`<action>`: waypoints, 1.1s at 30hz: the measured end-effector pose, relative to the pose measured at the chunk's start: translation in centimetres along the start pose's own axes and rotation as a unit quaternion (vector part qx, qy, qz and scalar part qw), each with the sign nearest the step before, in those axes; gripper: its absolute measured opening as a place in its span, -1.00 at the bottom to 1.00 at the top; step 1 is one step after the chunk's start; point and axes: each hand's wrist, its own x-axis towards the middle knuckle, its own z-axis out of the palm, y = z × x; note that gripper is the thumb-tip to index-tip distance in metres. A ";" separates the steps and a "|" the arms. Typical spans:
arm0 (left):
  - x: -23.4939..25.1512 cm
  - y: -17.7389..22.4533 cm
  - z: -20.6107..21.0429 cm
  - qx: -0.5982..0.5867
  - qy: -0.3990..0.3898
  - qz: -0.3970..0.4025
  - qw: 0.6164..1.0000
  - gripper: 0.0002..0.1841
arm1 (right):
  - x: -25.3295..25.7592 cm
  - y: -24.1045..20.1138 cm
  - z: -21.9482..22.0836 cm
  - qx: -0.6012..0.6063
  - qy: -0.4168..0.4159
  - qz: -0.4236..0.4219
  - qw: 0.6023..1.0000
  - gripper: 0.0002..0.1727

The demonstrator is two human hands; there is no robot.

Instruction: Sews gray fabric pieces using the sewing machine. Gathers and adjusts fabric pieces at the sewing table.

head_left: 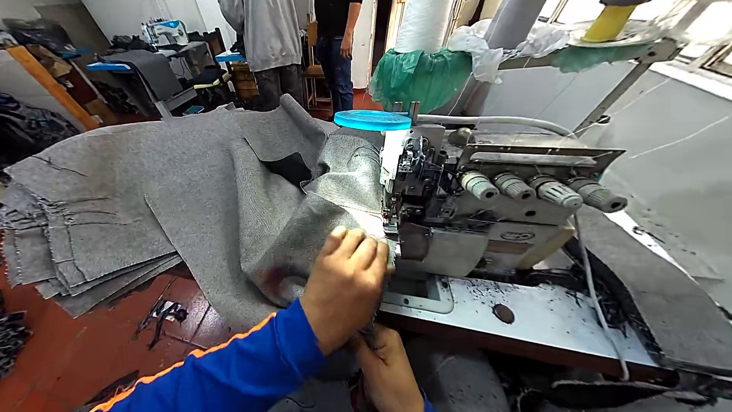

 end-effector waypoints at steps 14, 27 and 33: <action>-1.8 0.4 -4.5 -0.147 -0.072 0.094 0.982 -0.31 | 3.5 -1.1 -3.3 0.037 0.013 -0.054 0.998 -0.58; -0.3 -4.0 -2.0 -0.086 -0.066 0.211 0.971 -0.69 | 5.3 -2.0 -2.0 -0.207 0.117 -0.089 0.967 -0.51; 0.3 -4.6 -0.5 -0.122 -0.056 0.171 0.976 -0.66 | 4.9 -2.7 -0.7 0.040 -0.050 0.085 0.994 -0.51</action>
